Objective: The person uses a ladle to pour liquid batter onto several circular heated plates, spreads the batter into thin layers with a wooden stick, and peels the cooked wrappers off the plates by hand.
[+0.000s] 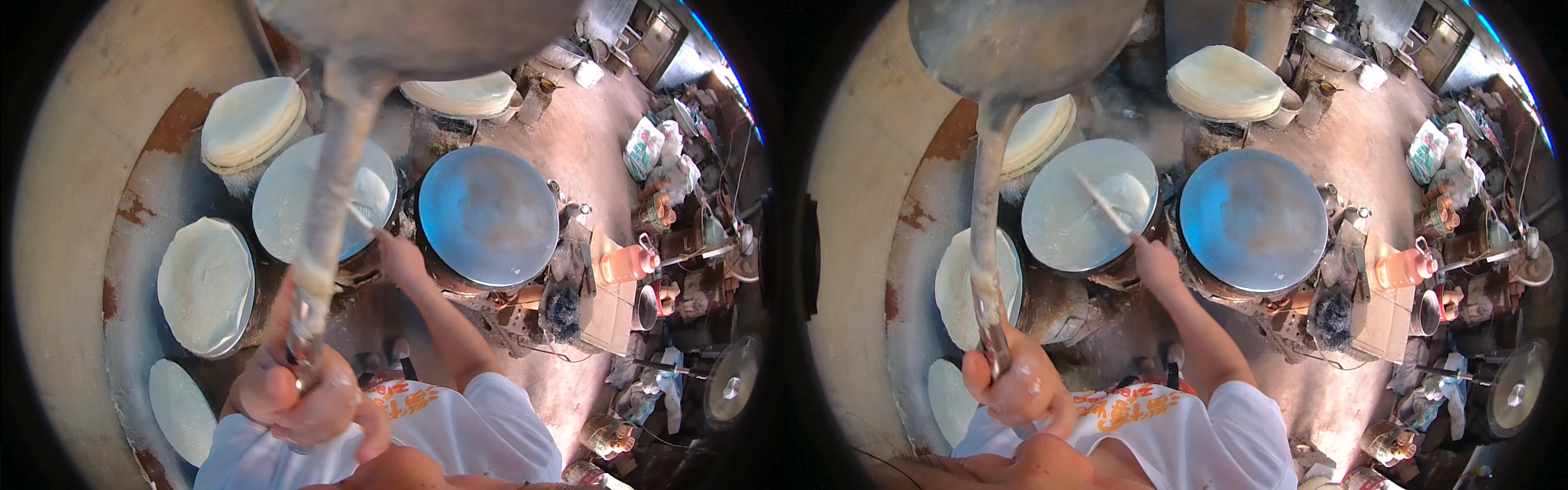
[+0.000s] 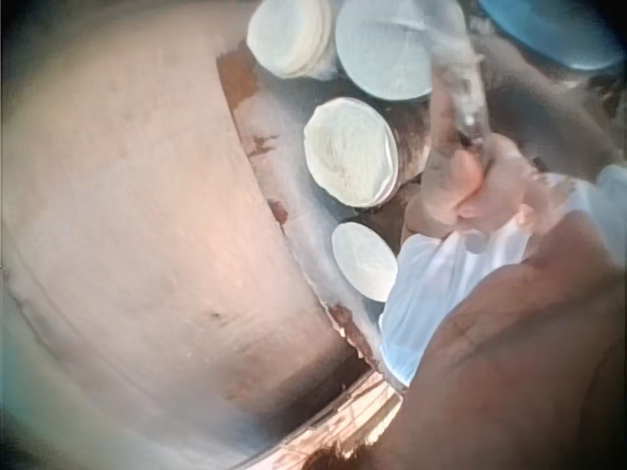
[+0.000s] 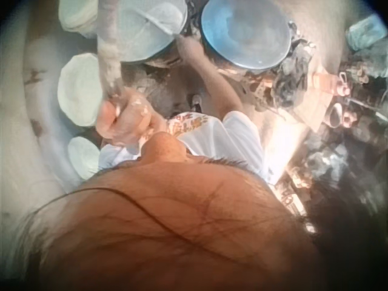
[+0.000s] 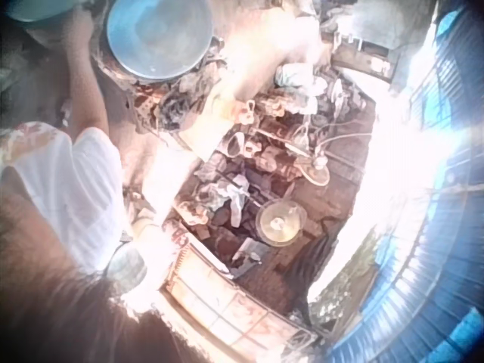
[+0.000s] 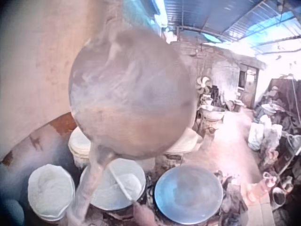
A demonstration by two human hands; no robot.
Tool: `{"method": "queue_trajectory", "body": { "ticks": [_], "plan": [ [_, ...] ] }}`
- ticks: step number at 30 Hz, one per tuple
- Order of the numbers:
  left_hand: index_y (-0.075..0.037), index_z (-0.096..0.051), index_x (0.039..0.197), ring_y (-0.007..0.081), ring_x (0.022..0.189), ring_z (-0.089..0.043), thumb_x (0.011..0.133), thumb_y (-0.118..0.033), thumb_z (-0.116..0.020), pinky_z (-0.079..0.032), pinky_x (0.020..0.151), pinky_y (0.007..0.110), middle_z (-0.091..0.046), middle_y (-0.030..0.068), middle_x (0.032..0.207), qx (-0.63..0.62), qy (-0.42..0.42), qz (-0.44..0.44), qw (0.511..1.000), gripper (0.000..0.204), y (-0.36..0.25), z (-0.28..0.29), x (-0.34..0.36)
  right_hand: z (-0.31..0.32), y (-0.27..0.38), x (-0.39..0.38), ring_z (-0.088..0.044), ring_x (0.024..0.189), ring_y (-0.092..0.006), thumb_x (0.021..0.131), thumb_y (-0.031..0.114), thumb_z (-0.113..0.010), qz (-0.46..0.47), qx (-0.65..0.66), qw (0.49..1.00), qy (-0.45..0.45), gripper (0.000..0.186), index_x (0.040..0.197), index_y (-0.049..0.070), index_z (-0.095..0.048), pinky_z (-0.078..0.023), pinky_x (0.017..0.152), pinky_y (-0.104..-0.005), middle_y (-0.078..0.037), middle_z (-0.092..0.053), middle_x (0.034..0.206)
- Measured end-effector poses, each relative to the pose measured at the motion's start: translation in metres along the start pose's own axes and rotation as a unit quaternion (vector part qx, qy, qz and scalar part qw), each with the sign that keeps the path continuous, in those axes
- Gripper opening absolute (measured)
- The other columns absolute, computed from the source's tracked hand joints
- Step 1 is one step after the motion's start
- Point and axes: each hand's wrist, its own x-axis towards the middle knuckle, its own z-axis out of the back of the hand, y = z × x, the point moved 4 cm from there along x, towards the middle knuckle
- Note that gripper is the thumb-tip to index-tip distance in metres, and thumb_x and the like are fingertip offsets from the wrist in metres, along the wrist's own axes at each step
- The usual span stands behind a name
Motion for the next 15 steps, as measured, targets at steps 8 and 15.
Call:
{"method": "queue_trajectory", "body": {
  "ticks": [8, 15],
  "plan": [
    [-0.027, -0.046, 0.128, 0.0016, 0.040, -0.034, 0.101, -0.024, -0.039, -0.041, 0.041, 0.017, -0.037, -0.0056, 0.060, 0.074, -0.337, -0.154, 0.926, 0.028, -0.075, 0.140, 0.029, 0.010, -0.023, -0.046, -0.062, 0.080, -0.0375, 0.089, 0.014, -0.049, -0.075, 0.035, 0.995, -0.050, 0.040, 0.129, 0.019, -0.053, -0.050, 0.071, -0.0458, -0.018, -0.063, 0.087],
    [-0.016, -0.048, 0.089, 0.0025, 0.043, -0.036, 0.096, -0.017, -0.052, -0.042, 0.043, 0.017, -0.039, -0.0060, 0.060, -0.175, -0.398, -0.145, 0.889, 0.008, -0.092, 0.220, -0.008, 0.030, -0.050, -0.046, -0.059, 0.071, -0.0394, 0.088, 0.015, -0.054, -0.034, -0.006, 0.998, -0.047, 0.037, 0.125, 0.021, -0.056, -0.048, 0.065, -0.0475, -0.019, -0.059, 0.077]
  ]
}}
